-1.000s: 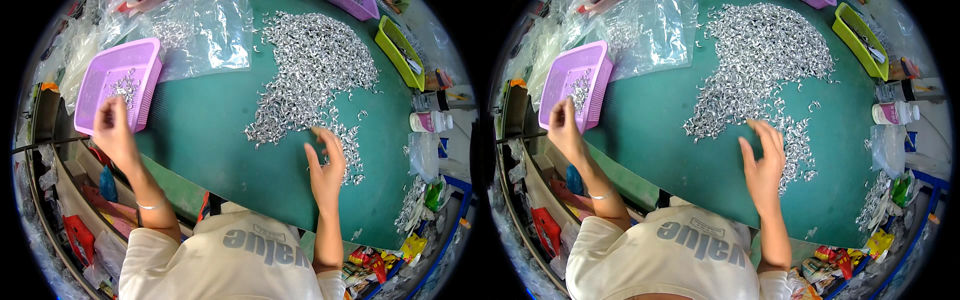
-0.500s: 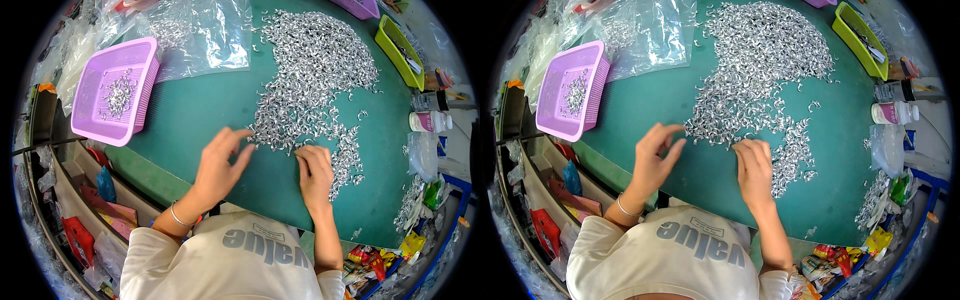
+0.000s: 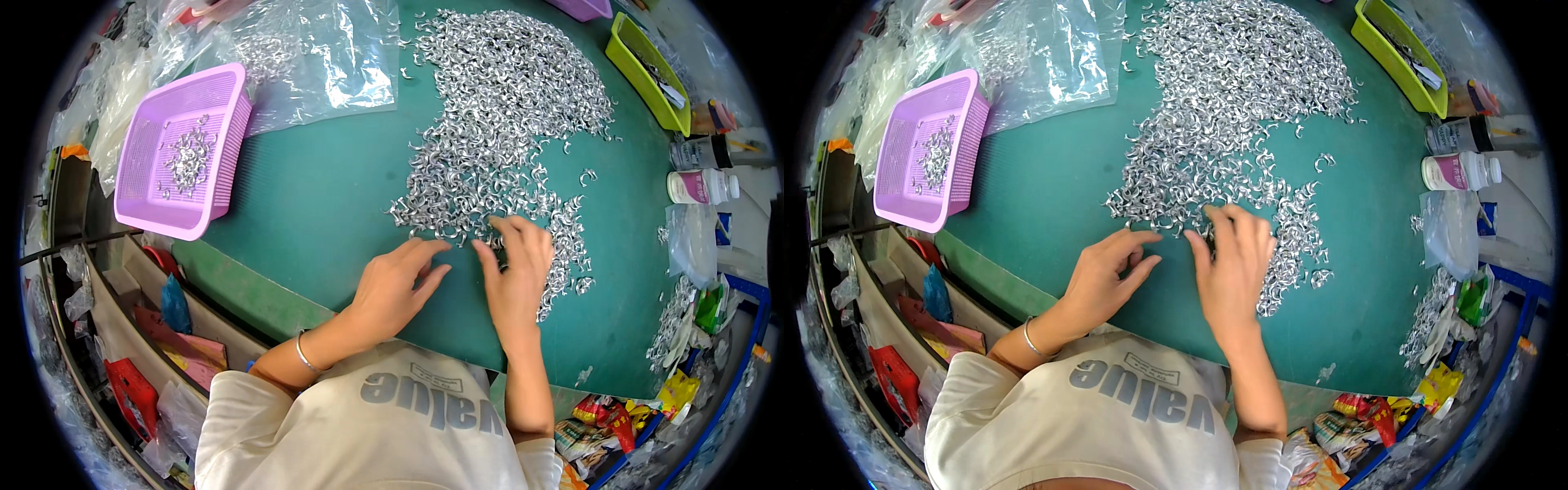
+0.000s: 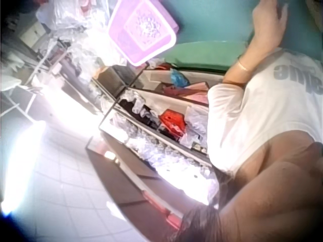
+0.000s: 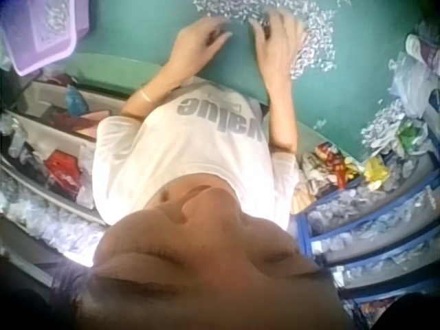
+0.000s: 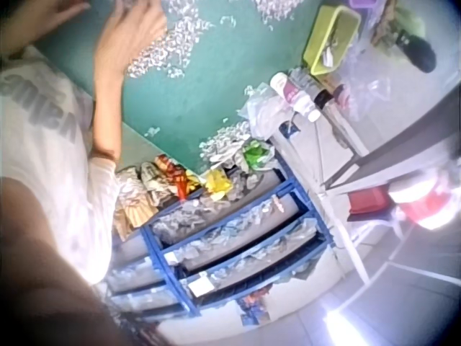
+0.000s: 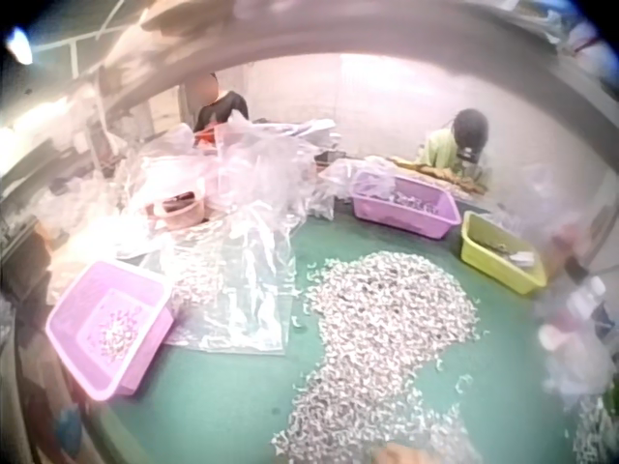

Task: The person sorts through a pile of small silver metal pieces on a green table by hand, picking up individual pieces and placing them into a pink plastic tray.

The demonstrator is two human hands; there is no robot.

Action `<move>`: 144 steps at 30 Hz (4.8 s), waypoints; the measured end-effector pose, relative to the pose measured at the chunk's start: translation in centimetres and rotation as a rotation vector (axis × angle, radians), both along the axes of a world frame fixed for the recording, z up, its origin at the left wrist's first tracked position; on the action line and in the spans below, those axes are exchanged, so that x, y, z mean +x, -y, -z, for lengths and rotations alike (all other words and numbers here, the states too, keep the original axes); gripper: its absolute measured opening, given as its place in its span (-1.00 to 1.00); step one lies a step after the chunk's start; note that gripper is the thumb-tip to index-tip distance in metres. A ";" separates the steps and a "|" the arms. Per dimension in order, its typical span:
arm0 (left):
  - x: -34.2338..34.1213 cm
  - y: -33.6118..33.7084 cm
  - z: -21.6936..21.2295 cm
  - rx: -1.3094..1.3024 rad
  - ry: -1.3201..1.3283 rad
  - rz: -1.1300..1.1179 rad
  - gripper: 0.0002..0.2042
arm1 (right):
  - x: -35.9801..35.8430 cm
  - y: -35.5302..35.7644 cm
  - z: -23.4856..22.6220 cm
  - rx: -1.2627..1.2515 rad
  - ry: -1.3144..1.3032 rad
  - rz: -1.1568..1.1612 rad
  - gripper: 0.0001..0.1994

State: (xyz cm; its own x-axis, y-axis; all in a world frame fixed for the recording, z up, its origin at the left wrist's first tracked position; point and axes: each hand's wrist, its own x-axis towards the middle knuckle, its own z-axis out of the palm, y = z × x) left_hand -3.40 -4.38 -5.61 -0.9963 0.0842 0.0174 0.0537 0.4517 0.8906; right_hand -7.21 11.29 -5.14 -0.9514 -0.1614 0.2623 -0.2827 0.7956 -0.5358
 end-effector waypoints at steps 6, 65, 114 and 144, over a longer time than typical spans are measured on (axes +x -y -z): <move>0.2 -0.3 -0.3 0.037 -0.002 -0.010 -0.72 | 0.6 -1.2 0.4 -0.326 0.129 0.050 -0.86; 0.0 -1.8 -0.4 0.990 0.670 -0.015 -0.84 | 1.8 -2.4 -0.8 -0.260 0.060 0.018 -0.86; 0.8 0.0 -3.7 1.257 0.697 0.094 -0.72 | 5.5 -1.5 -4.3 -1.141 0.379 0.076 -0.73; 0.7 -0.8 -4.3 0.994 0.765 0.085 -0.90 | 5.8 -1.1 -4.3 -1.201 0.586 0.118 -0.84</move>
State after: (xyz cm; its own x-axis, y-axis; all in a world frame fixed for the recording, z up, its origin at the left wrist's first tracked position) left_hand -2.72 -3.59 -1.31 -0.7713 0.4306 -0.4687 -0.6299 -0.4103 0.6595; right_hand -1.38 12.35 -0.89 -0.9636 -0.0304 -0.2657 0.2648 -0.2461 -0.9324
